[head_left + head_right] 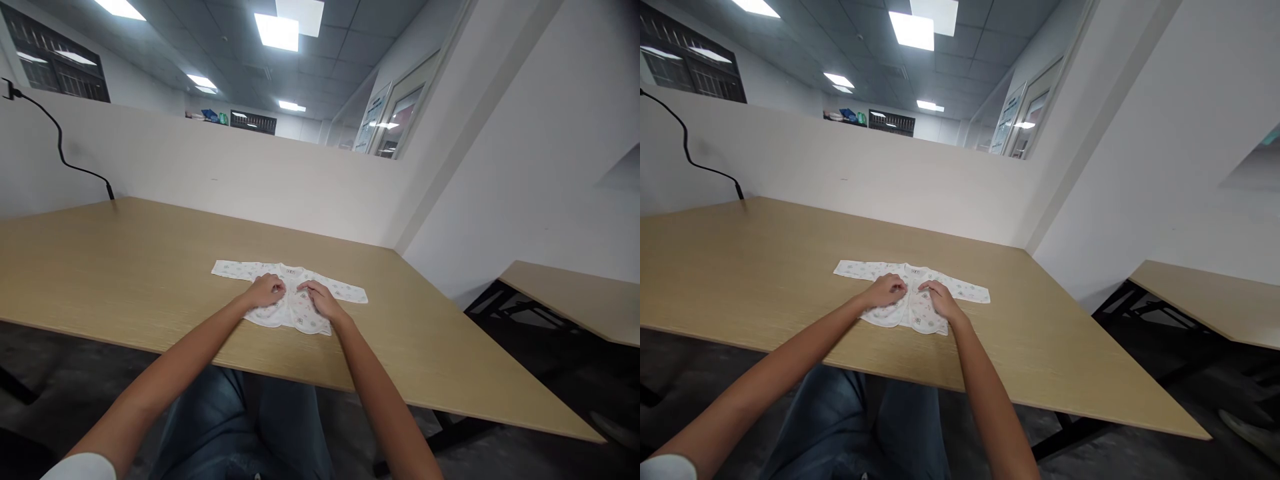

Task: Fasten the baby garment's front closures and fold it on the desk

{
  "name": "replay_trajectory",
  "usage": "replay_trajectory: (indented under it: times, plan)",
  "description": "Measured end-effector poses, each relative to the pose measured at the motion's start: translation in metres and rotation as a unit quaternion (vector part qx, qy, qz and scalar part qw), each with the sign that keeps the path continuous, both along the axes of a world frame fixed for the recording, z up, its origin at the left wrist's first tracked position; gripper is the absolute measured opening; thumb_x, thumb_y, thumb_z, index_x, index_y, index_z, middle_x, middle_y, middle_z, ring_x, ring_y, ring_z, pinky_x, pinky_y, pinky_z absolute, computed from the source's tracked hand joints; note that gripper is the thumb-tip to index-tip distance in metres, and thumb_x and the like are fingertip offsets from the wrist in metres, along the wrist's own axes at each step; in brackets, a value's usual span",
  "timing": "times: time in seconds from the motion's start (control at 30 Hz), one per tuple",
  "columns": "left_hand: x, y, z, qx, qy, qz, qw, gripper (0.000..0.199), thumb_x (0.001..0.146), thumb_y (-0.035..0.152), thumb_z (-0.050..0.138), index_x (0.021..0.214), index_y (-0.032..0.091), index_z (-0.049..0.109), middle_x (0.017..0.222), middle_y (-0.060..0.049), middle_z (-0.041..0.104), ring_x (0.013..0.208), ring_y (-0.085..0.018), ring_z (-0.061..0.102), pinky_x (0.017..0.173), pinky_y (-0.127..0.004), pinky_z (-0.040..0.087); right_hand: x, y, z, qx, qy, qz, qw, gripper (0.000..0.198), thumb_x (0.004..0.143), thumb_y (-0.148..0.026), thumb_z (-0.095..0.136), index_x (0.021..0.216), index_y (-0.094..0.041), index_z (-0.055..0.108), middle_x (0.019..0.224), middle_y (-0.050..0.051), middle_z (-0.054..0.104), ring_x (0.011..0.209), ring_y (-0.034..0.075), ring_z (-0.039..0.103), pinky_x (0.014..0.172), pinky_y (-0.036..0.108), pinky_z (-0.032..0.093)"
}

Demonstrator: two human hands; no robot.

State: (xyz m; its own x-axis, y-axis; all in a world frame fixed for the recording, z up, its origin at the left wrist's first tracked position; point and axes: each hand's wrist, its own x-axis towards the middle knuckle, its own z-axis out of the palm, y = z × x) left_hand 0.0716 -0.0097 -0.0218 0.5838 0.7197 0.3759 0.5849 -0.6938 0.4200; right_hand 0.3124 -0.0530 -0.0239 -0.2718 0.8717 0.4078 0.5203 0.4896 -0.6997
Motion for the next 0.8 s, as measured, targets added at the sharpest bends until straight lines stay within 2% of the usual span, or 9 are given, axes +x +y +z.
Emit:
replay_trajectory:
  times: [0.1,0.23,0.3,0.37,0.5,0.57,0.67,0.73,0.8]
  plan:
    - [-0.002,0.008,-0.002,0.01,-0.024,-0.004,1.0,0.023,0.085,0.033,0.056,0.09,0.022,0.076,0.094,-0.005,0.072,0.096,-0.021,0.062,0.091,-0.031,0.047,0.004,0.002,-0.002,0.008,0.004,-0.01,1.0,0.04,0.081,-0.018,0.036,0.099,-0.021,0.072,0.106,0.005,0.068,0.105,0.021,0.059,0.099,0.035,0.04]
    - [-0.02,0.031,-0.008,0.017,-0.069,0.049,0.996,0.033,0.092,0.038,0.048,0.104,0.022,0.075,0.115,-0.007,0.071,0.112,-0.022,0.06,0.103,-0.034,0.044,0.023,0.013,-0.007,0.004,0.015,-0.098,0.995,0.04,0.082,-0.021,0.036,0.101,-0.021,0.072,0.108,0.006,0.066,0.106,0.022,0.058,0.1,0.036,0.041]
    - [-0.033,0.041,-0.011,-0.012,-0.025,0.098,0.995,0.041,0.096,0.041,0.042,0.12,0.024,0.071,0.135,-0.008,0.063,0.128,-0.024,0.052,0.111,-0.039,0.038,0.039,0.019,-0.011,-0.007,-0.022,-0.153,0.988,0.041,0.083,-0.021,0.037,0.106,-0.019,0.072,0.111,0.007,0.066,0.108,0.022,0.058,0.101,0.036,0.041]
    - [-0.046,0.049,-0.013,-0.051,0.049,0.142,0.987,0.048,0.099,0.045,0.035,0.133,0.029,0.063,0.151,-0.006,0.05,0.142,-0.029,0.039,0.118,-0.05,0.027,0.057,0.024,-0.016,-0.03,-0.096,-0.217,0.971,0.044,0.084,-0.02,0.039,0.114,-0.019,0.071,0.12,0.009,0.065,0.115,0.023,0.056,0.105,0.036,0.039]
    - [-0.064,0.054,-0.014,-0.091,0.124,0.212,0.965,0.061,0.099,0.059,0.022,0.149,0.033,0.046,0.162,-0.006,0.033,0.151,-0.037,0.022,0.116,-0.07,0.009,0.089,0.024,-0.021,-0.078,-0.173,-0.307,0.933,0.049,0.087,-0.022,0.042,0.127,-0.013,0.067,0.138,0.016,0.057,0.131,0.03,0.048,0.112,0.041,0.032]
    - [-0.068,0.055,-0.013,-0.1,0.134,0.249,0.954,0.068,0.097,0.064,0.02,0.151,0.029,0.043,0.163,-0.009,0.029,0.151,-0.038,0.019,0.116,-0.071,0.006,0.098,0.023,-0.022,-0.091,-0.183,-0.317,0.926,0.052,0.089,-0.023,0.04,0.131,-0.007,0.064,0.142,0.021,0.054,0.133,0.033,0.046,0.114,0.043,0.03]
    - [-0.071,0.056,-0.011,-0.098,0.124,0.286,0.945,0.073,0.097,0.065,0.018,0.151,0.024,0.044,0.166,-0.012,0.021,0.152,-0.039,0.016,0.117,-0.069,0.007,0.098,0.022,-0.022,-0.104,-0.2,-0.309,0.924,0.055,0.091,-0.024,0.038,0.138,-0.003,0.058,0.147,0.021,0.05,0.138,0.031,0.043,0.116,0.039,0.028]
    - [-0.068,0.055,-0.01,-0.085,0.105,0.268,0.954,0.072,0.098,0.063,0.017,0.152,0.023,0.041,0.167,-0.012,0.014,0.153,-0.038,0.014,0.118,-0.066,0.01,0.091,0.023,-0.023,-0.108,-0.208,-0.297,0.926,0.056,0.094,-0.026,0.038,0.142,-0.004,0.054,0.152,0.02,0.045,0.142,0.03,0.039,0.119,0.038,0.024]
    - [-0.062,0.052,-0.01,-0.079,0.102,0.216,0.968,0.069,0.099,0.06,0.016,0.154,0.024,0.038,0.168,-0.01,0.01,0.154,-0.035,0.011,0.119,-0.063,0.012,0.08,0.025,-0.024,-0.11,-0.214,-0.28,0.929,0.056,0.096,-0.03,0.039,0.145,-0.006,0.052,0.156,0.019,0.039,0.147,0.029,0.032,0.121,0.038,0.02]
